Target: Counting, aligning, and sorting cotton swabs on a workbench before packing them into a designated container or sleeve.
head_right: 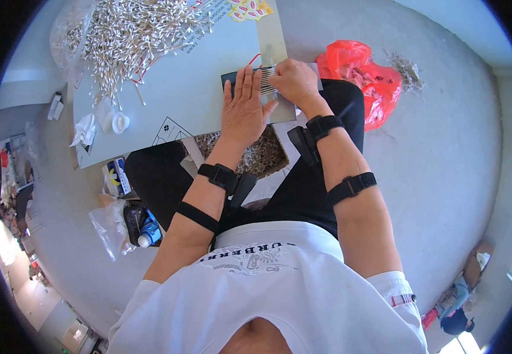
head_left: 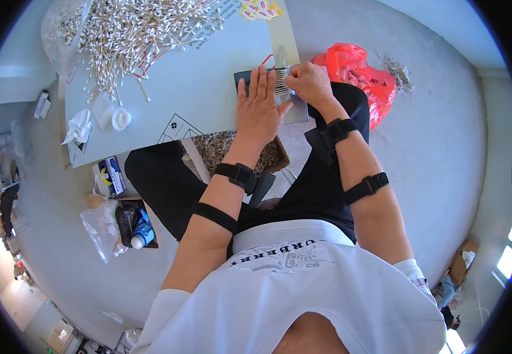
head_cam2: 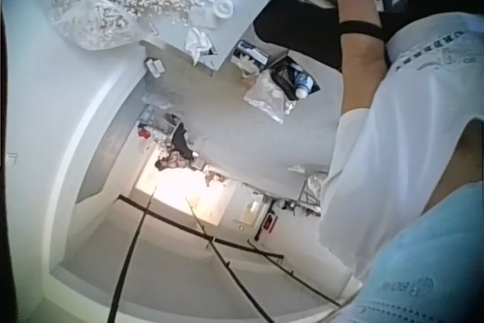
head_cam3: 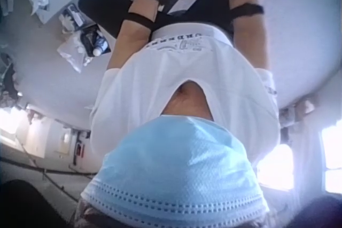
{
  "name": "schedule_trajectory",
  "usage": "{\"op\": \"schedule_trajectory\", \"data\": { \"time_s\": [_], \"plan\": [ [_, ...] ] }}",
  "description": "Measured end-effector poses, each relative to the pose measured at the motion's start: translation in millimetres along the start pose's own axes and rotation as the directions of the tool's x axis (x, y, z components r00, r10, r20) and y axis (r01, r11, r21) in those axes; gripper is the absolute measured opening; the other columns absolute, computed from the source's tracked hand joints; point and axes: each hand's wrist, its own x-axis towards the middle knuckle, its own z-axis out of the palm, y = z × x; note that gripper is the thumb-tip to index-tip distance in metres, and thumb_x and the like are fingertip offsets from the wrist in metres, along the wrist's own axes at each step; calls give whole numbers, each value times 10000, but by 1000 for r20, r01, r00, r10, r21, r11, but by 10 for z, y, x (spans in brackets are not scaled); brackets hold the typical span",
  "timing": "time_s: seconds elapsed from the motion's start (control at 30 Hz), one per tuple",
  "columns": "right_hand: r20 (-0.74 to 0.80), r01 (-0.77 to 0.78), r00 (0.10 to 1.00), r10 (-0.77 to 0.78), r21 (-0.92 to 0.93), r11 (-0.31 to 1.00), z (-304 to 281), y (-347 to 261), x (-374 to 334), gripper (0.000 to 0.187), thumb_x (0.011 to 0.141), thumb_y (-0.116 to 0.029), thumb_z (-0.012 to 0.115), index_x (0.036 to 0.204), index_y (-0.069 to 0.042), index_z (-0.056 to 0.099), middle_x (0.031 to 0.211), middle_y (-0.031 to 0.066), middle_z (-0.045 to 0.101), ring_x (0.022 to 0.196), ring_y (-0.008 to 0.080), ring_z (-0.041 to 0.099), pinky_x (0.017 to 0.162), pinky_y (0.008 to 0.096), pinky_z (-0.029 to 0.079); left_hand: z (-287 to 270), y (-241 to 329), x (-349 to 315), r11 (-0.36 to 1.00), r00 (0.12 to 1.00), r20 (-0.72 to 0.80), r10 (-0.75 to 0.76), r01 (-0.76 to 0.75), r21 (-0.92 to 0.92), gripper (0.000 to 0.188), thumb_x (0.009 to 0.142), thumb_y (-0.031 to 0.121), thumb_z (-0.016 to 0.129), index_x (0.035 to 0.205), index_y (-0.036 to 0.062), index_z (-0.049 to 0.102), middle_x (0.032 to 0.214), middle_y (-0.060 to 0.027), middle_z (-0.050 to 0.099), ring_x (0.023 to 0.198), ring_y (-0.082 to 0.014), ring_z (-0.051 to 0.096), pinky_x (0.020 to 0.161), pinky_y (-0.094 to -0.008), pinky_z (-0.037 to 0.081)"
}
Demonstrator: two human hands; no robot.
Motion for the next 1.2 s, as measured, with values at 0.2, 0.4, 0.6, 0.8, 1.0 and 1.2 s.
{"op": "schedule_trajectory", "data": {
  "time_s": [0.2, 0.4, 0.6, 0.8, 1.0, 1.2],
  "plan": [
    [-25, 112, 993, -115, -117, 987, 16, -44, -1, 218, 697, -259, 608, 679, -47, 652, 662, 176, 623, 657, 352, 624, 609, 448, 496, 35, 51, 77, 998, 998, -28, 53, -54, -19, 739, 905, 477, 526, 1460, 52, 285, 1540, -152, 235, 1444, -290, 178, 1148, -503, 135],
    [-23, 148, 988, -149, -52, 988, -24, 4, -26, 220, 694, -255, 611, 655, -40, 631, 662, 173, 621, 658, 354, 621, 602, 452, 494, 58, 104, 160, 996, 998, 16, 64, -63, -56, 720, 912, 424, 535, 1452, 17, 287, 1537, -182, 221, 1443, -301, 176, 1158, -484, 116],
    [-272, 141, 955, -118, 68, 988, 52, 304, -125, 176, 763, -222, 651, 776, -47, 661, 685, 151, 622, 659, 327, 612, 631, 398, 491, 54, -50, 225, 736, 965, -198, -172, -7, -676, 685, 945, 287, 536, 1473, -2, 209, 1541, -227, 161, 1434, -368, 157, 1162, -449, 137],
    [-210, -72, 847, 489, 865, 496, 221, 527, -275, 276, 798, -231, 751, 884, 3, 634, 749, 37, 600, 643, 175, 537, 642, 314, 457, 125, 103, 258, 414, 898, -190, -397, -9, -910, 588, 1017, 325, 390, 1474, 1, 210, 1546, -201, 160, 1441, -284, 154, 1159, -415, 139],
    [105, -157, 877, 469, 985, 72, 267, 412, -290, 119, 834, -127, 735, 836, -44, 648, 624, -24, 536, 488, 53, 443, 431, 192, 353, 155, 214, 329, 316, 858, -164, -487, -2, -949, 637, 1012, 336, 420, 1462, -59, 205, 1532, -190, 218, 1420, -255, 202, 1148, -366, 163],
    [199, -217, 908, 369, 976, 7, 298, 484, -318, 123, 777, -44, 764, 857, -34, 670, 681, -8, 614, 518, 49, 490, 455, 184, 401, 147, 248, 254, 235, 833, -129, -537, 0, -972, 626, 1011, 313, 434, 1472, -32, 188, 1561, -164, 137, 1442, -241, 143, 1163, -385, 115]
  ]
}}
